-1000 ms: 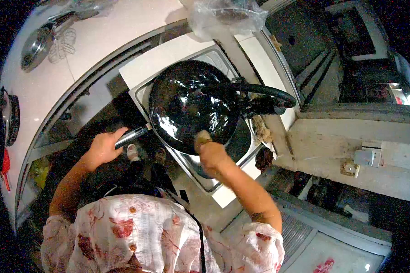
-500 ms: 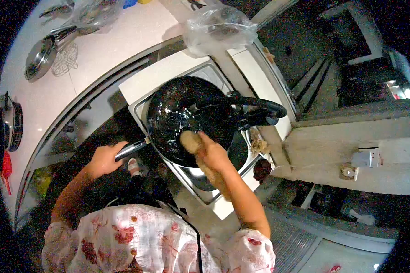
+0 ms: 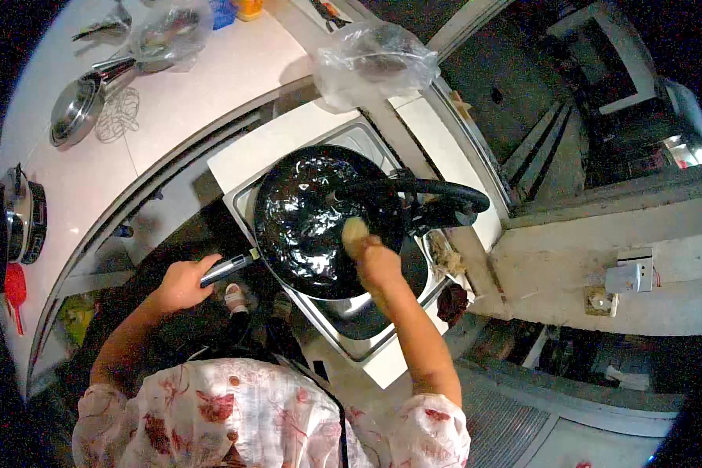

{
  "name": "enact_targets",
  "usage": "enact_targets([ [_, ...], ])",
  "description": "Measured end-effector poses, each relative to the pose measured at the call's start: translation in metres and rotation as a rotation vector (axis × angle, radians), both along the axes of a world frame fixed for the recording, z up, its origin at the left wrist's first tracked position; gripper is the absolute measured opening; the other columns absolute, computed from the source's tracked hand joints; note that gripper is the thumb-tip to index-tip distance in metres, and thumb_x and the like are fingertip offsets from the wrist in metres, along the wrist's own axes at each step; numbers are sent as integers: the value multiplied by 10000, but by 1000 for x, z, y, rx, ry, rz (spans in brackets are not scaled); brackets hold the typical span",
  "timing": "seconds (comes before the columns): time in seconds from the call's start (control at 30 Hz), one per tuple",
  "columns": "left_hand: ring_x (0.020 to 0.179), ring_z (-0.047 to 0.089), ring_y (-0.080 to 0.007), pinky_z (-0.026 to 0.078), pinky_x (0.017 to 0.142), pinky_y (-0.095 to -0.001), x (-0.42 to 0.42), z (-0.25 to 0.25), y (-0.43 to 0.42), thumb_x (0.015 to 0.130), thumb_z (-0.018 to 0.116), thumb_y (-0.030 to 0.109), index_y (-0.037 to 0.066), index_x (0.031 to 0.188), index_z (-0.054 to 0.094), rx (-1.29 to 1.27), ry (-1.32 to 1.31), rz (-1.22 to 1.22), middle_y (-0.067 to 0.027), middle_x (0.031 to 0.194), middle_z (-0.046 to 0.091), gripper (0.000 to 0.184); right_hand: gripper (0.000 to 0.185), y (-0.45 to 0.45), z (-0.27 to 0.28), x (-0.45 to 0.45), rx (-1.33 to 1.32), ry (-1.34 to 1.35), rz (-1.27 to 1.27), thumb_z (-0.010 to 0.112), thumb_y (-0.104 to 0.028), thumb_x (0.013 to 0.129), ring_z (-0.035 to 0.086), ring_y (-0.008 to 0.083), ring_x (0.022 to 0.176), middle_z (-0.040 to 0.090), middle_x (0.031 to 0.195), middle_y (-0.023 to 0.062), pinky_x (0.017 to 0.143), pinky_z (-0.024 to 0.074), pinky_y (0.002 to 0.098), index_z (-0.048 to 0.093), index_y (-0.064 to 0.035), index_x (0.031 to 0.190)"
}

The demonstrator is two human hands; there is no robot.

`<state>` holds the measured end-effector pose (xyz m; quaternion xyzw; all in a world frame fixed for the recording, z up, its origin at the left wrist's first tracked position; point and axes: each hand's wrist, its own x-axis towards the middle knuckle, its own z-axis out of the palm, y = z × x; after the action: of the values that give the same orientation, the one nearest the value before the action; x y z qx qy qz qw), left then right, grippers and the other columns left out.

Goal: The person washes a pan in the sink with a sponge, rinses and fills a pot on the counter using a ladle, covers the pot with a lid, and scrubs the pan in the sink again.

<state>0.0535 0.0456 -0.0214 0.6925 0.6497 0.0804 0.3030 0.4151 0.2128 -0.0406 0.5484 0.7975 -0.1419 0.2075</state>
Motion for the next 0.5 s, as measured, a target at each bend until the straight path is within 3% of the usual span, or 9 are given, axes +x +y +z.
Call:
enact_targets([
  [0.2,672,599,-352,474,592,-435,-2,-2,1,696,649,226,144,1186,460,10,19,-10,-167,775,620,532,351,3,17,-5,191,331,-166,520,-183,791,561,334,920,561,1022,144,769,457,390,540,-109,1133],
  [0.27,653,600,-349,478,593,-427,-1,-3,1,697,646,228,138,1186,463,6,6,-6,-170,768,619,530,252,17,-15,4,574,511,-364,561,-187,759,582,362,802,565,959,151,709,469,422,595,-104,994],
  [0.3,653,600,-349,478,593,-427,-2,-6,1,697,646,228,138,1186,463,5,9,-2,-170,768,619,530,238,23,-14,-5,630,450,-374,534,-230,787,586,356,821,586,936,175,722,461,428,611,-83,958],
  [0.33,646,600,-347,480,589,-425,-3,-9,0,694,643,224,138,1187,462,45,-17,-11,-170,756,618,532,238,34,-19,-10,626,456,-371,534,-230,787,586,356,821,586,936,175,722,461,428,611,-83,958],
  [0.4,638,601,-346,481,584,-424,-5,-11,-1,690,640,220,137,1188,461,87,-33,-11,-170,745,618,535,262,58,-31,-23,417,472,-620,544,-232,780,587,363,862,605,903,210,751,458,446,606,-74,980],
  [0.43,637,602,-343,482,581,-423,-6,-10,0,685,636,213,137,1189,460,65,-17,-23,-168,740,618,540,281,63,-33,-27,421,337,-497,518,-244,801,586,375,879,612,862,238,799,447,440,604,-68,1001],
  [0.5,636,605,-336,483,579,-420,-3,-2,4,673,619,200,146,1198,453,-33,29,-35,-159,740,621,553,293,89,-37,-44,346,453,-555,530,-230,796,578,367,912,609,894,229,820,443,424,596,-54,1020],
])
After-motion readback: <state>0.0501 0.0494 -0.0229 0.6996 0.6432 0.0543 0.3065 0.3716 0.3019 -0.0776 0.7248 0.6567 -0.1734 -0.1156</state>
